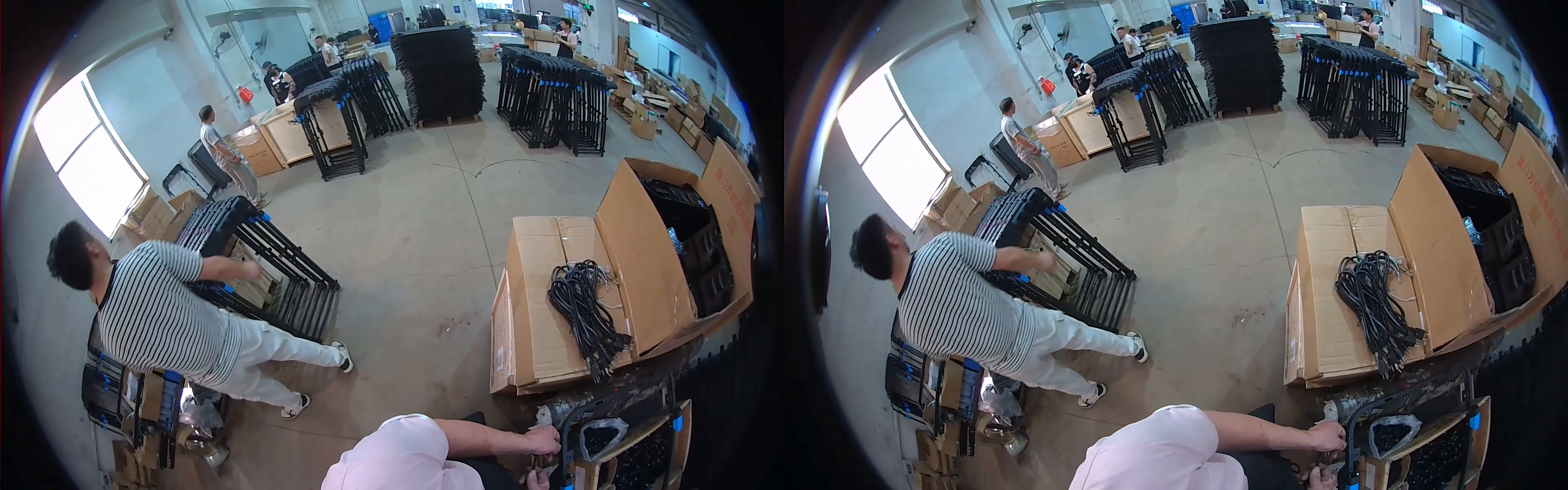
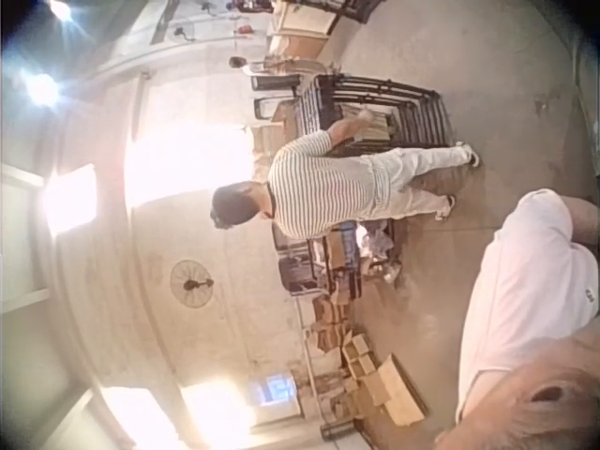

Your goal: Assembling a lawnmower handle by attaching cables and plastic components using pneumatic tools and pliers.

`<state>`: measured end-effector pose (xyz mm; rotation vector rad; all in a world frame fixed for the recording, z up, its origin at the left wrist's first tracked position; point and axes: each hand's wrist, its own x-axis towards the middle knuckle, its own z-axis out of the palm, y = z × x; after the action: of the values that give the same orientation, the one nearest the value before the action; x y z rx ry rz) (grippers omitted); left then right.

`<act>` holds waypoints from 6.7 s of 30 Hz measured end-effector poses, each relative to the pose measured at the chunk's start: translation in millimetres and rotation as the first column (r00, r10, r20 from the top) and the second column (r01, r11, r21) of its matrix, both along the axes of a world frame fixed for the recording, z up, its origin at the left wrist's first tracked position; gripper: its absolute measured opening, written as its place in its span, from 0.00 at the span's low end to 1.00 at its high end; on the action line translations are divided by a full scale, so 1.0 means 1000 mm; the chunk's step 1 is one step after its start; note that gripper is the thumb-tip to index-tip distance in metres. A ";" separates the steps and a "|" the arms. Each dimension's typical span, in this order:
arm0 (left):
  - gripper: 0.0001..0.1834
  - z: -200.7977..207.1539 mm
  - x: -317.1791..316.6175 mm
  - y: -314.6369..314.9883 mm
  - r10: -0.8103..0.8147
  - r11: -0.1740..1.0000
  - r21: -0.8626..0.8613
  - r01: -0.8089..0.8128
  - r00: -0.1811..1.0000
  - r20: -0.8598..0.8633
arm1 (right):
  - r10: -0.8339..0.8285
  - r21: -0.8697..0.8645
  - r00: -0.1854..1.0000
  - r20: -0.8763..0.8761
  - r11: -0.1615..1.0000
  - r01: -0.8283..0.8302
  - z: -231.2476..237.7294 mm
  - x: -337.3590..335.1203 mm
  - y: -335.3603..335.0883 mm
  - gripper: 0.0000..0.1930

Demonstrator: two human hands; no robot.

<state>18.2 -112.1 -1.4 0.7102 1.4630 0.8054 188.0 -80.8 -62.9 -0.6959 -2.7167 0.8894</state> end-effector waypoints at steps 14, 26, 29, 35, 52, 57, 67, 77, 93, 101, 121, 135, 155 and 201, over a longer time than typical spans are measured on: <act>0.10 -0.008 -0.012 -0.008 0.124 0.992 -0.044 -0.117 0.959 0.256 | -0.484 -0.761 0.820 0.306 0.393 0.516 0.091 -0.004 -0.060 0.16; 0.11 0.020 0.008 -0.015 0.182 0.982 -0.095 -0.165 0.959 0.218 | -0.508 -0.900 0.817 0.273 0.165 0.403 0.080 0.007 -0.064 0.13; 0.08 0.022 0.006 -0.010 0.209 0.973 -0.141 -0.184 0.959 0.193 | -0.439 -0.946 0.880 0.184 0.162 0.279 0.066 0.015 -0.054 0.12; 0.06 0.029 0.008 -0.003 0.272 0.932 -0.274 -0.238 0.958 0.095 | -0.320 -0.995 0.943 0.092 -0.005 0.095 0.042 0.023 -0.043 0.12; 0.16 0.028 0.014 -0.022 0.538 0.838 -0.214 -0.502 0.826 0.169 | -0.468 -0.991 0.883 -0.031 -0.104 -0.090 0.031 0.026 -0.038 0.10; 0.24 -0.001 -0.017 -0.073 0.314 0.946 -0.122 -0.301 0.943 0.108 | -0.604 -0.991 0.797 -0.020 -0.091 -0.094 0.051 0.009 -0.024 0.09; 0.20 -0.025 -0.022 -0.102 -0.313 0.908 0.217 0.359 0.924 -0.221 | -0.591 -0.942 0.761 0.268 0.006 0.336 0.099 -0.011 -0.019 0.11; 0.21 -0.050 -0.037 -0.114 0.005 0.936 0.348 0.054 0.986 -0.166 | -0.310 -0.257 0.798 0.517 0.833 0.491 0.173 0.011 0.078 0.32; 0.20 -0.038 -0.029 -0.107 -0.080 0.955 0.266 0.130 0.978 -0.192 | -0.307 -0.590 0.945 0.116 0.744 0.314 0.113 -0.004 0.073 0.20; 0.15 -0.021 -0.026 -0.107 -0.169 0.948 0.269 0.169 0.985 -0.023 | -0.332 -0.640 0.937 0.112 0.697 0.324 0.064 0.015 0.096 0.17; 0.14 -0.045 -0.024 -0.051 -0.232 0.897 0.202 0.394 0.807 -0.543 | -0.557 -0.714 0.825 -0.090 0.614 0.337 0.048 0.026 0.120 0.14; 0.16 -0.020 -0.045 -0.056 -0.328 0.777 0.261 0.574 0.722 -0.610 | -0.662 -0.910 0.750 0.006 0.308 0.279 0.095 0.007 0.107 0.15; 0.14 -0.089 -0.034 -0.067 -0.379 0.814 0.186 0.550 0.745 -0.549 | -0.441 -0.505 0.874 0.205 0.717 0.480 0.113 -0.011 0.082 0.29; 0.20 -0.081 0.004 -0.031 -0.109 0.849 0.513 -0.126 0.908 0.404 | -0.789 -0.961 0.608 0.090 0.091 0.261 0.026 0.035 0.184 0.21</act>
<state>22.3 -143.1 -82.4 0.8721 0.8457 1.3089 222.6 103.1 -36.6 -1.3341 -0.9799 2.0061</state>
